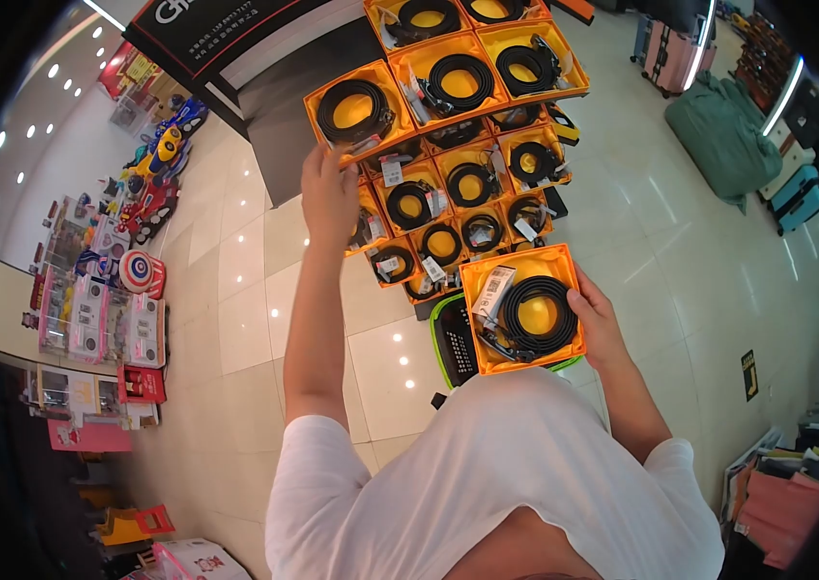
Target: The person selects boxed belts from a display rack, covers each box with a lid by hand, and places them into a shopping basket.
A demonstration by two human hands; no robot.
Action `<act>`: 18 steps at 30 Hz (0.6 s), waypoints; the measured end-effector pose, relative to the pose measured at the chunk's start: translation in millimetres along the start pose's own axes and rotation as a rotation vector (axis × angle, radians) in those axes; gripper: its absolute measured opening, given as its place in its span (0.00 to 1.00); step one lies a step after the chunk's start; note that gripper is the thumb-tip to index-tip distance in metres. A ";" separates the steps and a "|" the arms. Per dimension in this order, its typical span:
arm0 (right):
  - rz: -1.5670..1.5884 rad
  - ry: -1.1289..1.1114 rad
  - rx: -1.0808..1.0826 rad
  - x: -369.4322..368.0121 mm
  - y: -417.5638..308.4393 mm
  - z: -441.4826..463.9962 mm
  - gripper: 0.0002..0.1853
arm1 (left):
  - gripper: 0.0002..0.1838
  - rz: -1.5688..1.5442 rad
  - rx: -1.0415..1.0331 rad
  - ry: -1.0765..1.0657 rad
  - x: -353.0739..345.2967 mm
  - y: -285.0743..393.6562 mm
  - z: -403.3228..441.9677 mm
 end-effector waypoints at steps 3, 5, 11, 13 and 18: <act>0.010 -0.003 0.005 0.1 -3.7 1.6 0.28 | 0.12 -0.814 0.068 -0.430 20.6 81.5 -34.5; 0.004 -0.018 -0.008 -1.8 -4.4 2.6 0.28 | 0.13 -1.426 -0.555 -0.851 71.6 180.8 -74.9; -0.026 -0.001 -0.041 -4.9 4.6 10.9 0.28 | 0.15 -2.175 -1.280 -1.035 159.1 292.0 -144.5; -0.011 -0.030 -0.043 -8.7 5.9 12.6 0.28 | 0.17 -2.225 -1.361 -0.995 167.0 297.7 -143.2; -0.013 -0.039 -0.052 -8.7 8.1 14.5 0.28 | 0.11 -2.092 -1.331 -1.011 163.5 298.2 -141.0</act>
Point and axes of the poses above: each hand's wrist, its own z-axis towards the middle knuckle, its own x-axis out of the back of the hand, y = z × x, the point moved 8 cm from there along z, towards the middle knuckle, and after that the axes turned 11 degrees about -y, right-handed, at the moved point
